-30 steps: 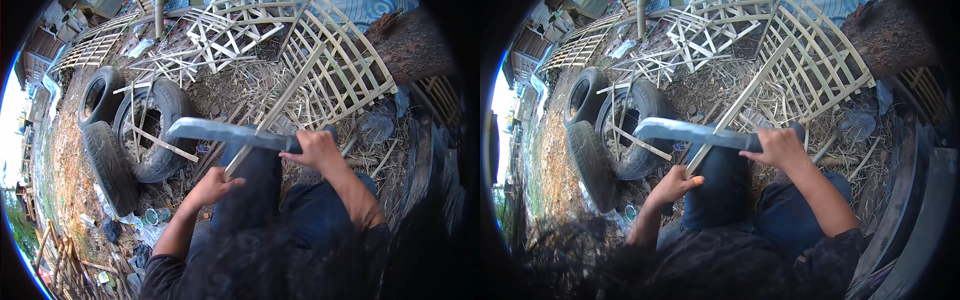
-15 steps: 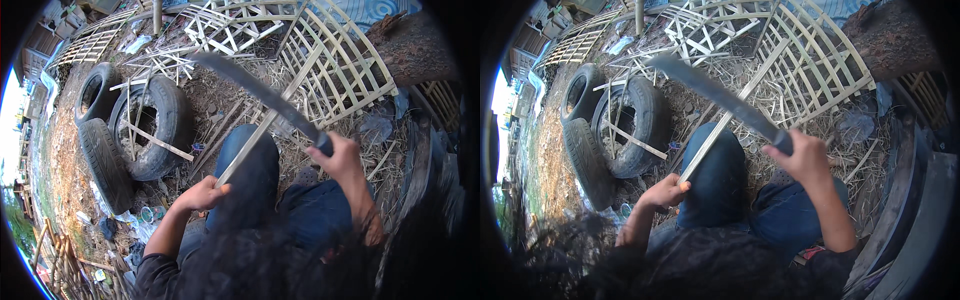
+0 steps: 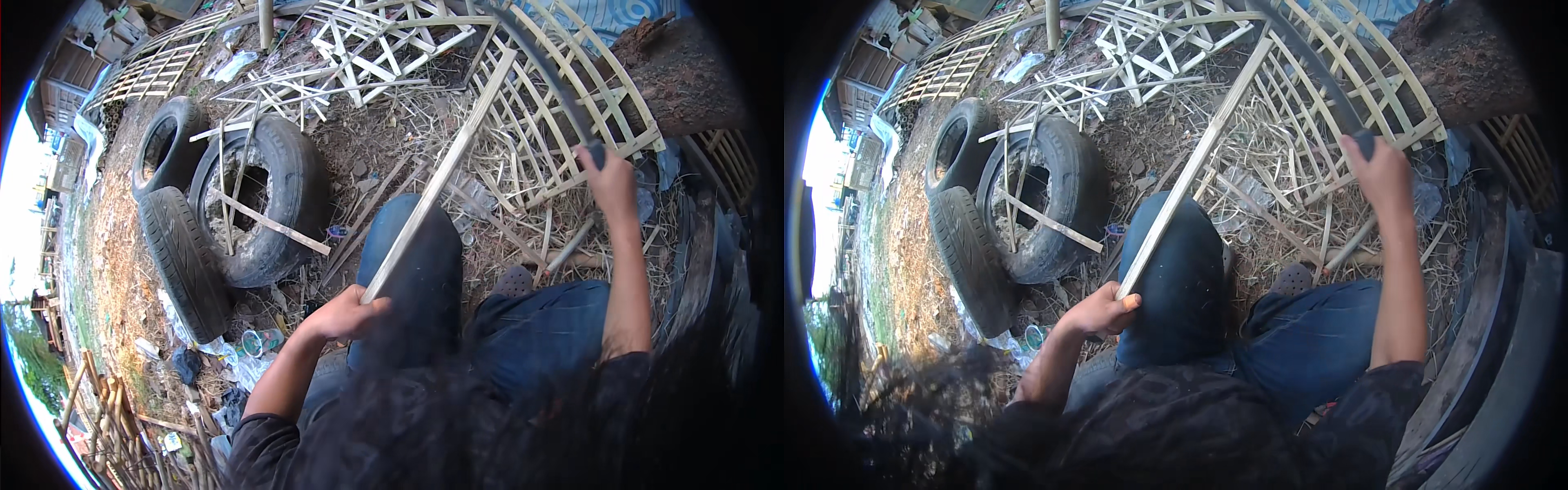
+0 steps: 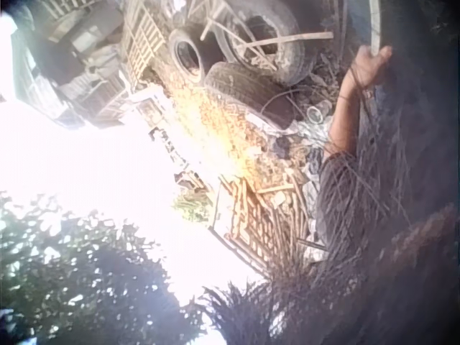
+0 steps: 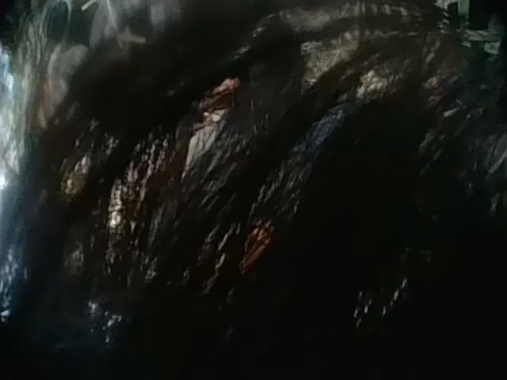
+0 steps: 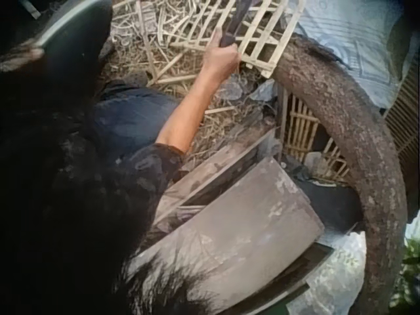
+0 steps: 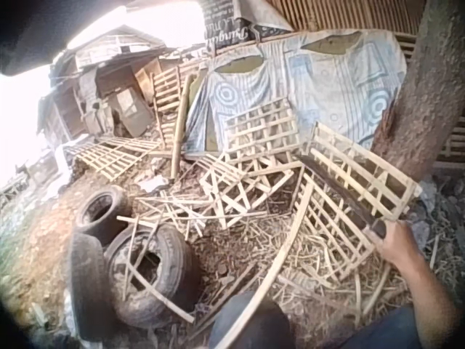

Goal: The person uses a large blade to shave down the surface of a long wooden slat, holding the wood with one hand and drawing the blade toward themselves.

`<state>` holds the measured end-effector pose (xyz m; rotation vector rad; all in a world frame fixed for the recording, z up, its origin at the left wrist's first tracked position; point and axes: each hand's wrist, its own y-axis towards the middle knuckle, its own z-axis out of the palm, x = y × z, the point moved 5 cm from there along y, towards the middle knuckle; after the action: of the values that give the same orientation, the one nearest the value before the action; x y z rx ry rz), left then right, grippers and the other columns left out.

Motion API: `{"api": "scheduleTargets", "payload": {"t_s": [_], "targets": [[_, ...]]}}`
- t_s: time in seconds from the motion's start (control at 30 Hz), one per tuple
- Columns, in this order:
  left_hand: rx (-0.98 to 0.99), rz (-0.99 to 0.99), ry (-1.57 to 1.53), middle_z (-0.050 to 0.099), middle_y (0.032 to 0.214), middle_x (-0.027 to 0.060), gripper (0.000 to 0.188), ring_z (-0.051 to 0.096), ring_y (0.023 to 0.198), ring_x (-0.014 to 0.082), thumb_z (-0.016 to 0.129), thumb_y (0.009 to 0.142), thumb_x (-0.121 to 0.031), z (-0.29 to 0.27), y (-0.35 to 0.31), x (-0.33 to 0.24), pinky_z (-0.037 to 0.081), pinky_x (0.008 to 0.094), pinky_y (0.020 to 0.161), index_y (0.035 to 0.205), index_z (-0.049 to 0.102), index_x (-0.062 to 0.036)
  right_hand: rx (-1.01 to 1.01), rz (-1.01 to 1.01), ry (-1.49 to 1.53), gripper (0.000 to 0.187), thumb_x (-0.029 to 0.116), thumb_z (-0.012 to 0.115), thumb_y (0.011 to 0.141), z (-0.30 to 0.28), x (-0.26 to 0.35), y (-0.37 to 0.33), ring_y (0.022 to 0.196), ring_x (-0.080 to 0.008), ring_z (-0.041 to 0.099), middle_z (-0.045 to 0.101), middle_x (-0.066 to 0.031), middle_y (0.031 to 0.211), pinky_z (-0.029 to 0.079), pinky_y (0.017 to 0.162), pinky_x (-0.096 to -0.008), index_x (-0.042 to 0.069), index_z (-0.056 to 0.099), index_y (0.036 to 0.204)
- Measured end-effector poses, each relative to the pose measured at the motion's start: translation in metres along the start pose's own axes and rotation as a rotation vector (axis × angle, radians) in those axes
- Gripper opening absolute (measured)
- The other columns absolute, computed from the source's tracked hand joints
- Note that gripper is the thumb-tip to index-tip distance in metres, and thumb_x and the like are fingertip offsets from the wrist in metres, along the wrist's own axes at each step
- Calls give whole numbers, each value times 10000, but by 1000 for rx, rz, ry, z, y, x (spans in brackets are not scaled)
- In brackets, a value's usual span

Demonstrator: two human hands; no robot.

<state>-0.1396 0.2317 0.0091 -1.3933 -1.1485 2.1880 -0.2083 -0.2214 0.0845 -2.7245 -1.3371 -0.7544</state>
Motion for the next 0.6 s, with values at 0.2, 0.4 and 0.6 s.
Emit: {"api": "scheduleTargets", "payload": {"t_s": [0.2, 0.4, 0.6], "targets": [[-80, 53, 102, 429, 502, -42, 479, 394, 411, 62, 560, 932, -444, 18, 9, -25, 311, 246, 376, 628, 487, -81, 24, -67, 170, 491, 512, 666, 828, -17, 32, -45, 515, -206, 590, 563, -63, 549, 442, 512, -365, 24, 645, 780], [-35, 92, 83, 375, 456, -32, 568, 349, 372, 68, 553, 930, -490, 21, 16, -20, 285, 249, 345, 539, 383, -115, 306, -604, 50, 616, 668, 656, 730, 54, 133, -99, 543, -291, 641, 606, -110, 573, 524, 541, -385, 59, 583, 682], [-191, 135, 143, 379, 486, -47, 521, 351, 400, 51, 591, 914, -477, 23, 1, -33, 271, 240, 359, 585, 405, -118, 253, -555, 1, 633, 674, 648, 730, 52, 109, -45, 529, -278, 643, 605, -134, 565, 528, 535, -383, 50, 575, 653]]}}
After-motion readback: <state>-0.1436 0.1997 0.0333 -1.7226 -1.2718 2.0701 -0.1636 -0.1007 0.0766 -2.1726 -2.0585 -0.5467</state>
